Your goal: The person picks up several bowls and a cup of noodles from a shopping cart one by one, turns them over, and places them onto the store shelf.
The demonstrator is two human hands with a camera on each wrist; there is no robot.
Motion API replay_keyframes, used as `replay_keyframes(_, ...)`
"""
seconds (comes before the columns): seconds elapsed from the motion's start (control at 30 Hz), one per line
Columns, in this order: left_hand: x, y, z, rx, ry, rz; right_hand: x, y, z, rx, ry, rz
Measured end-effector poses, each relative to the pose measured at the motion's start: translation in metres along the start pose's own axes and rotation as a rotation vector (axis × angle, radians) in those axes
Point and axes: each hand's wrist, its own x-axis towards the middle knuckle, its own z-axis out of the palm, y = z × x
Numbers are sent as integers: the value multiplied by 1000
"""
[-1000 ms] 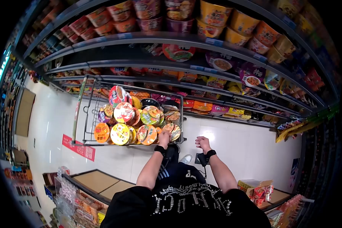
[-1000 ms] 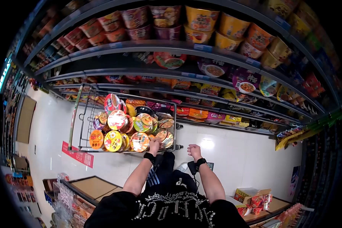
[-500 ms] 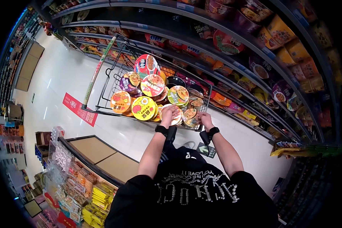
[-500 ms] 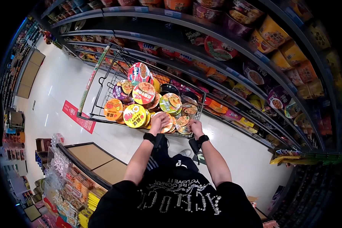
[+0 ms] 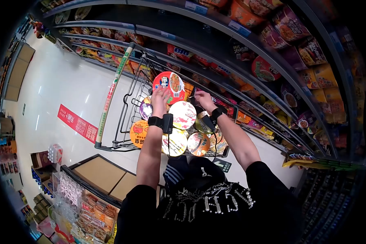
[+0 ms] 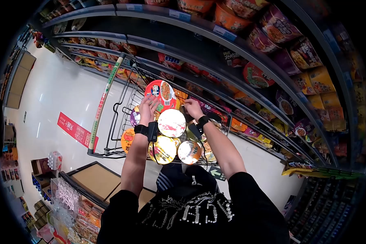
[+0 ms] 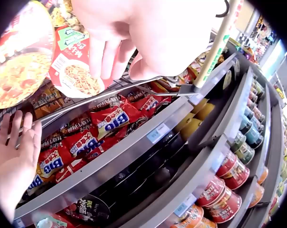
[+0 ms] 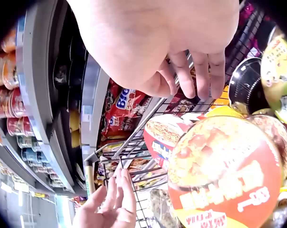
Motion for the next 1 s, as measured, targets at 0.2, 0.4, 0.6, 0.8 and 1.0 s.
replay_keyframes(0.2,32,-12,-16,-8,-63,-128,94,1,40,-251,-58,-54)
replay_keyframes(0.4,29,-19,-29,4,17,-123,118,-2,72,-732,103,-98)
replay_keyframes(0.6,35,-16,-25,15,96,-90,103,-7,68,-595,64,-280)
replay_keyframes(0.8,39,-29,-29,38,123,-61,59,-42,41,-389,249,-317)
replay_keyframes(1.0,-1,-41,25,83,85,-26,6,-35,-36,157,303,-233)
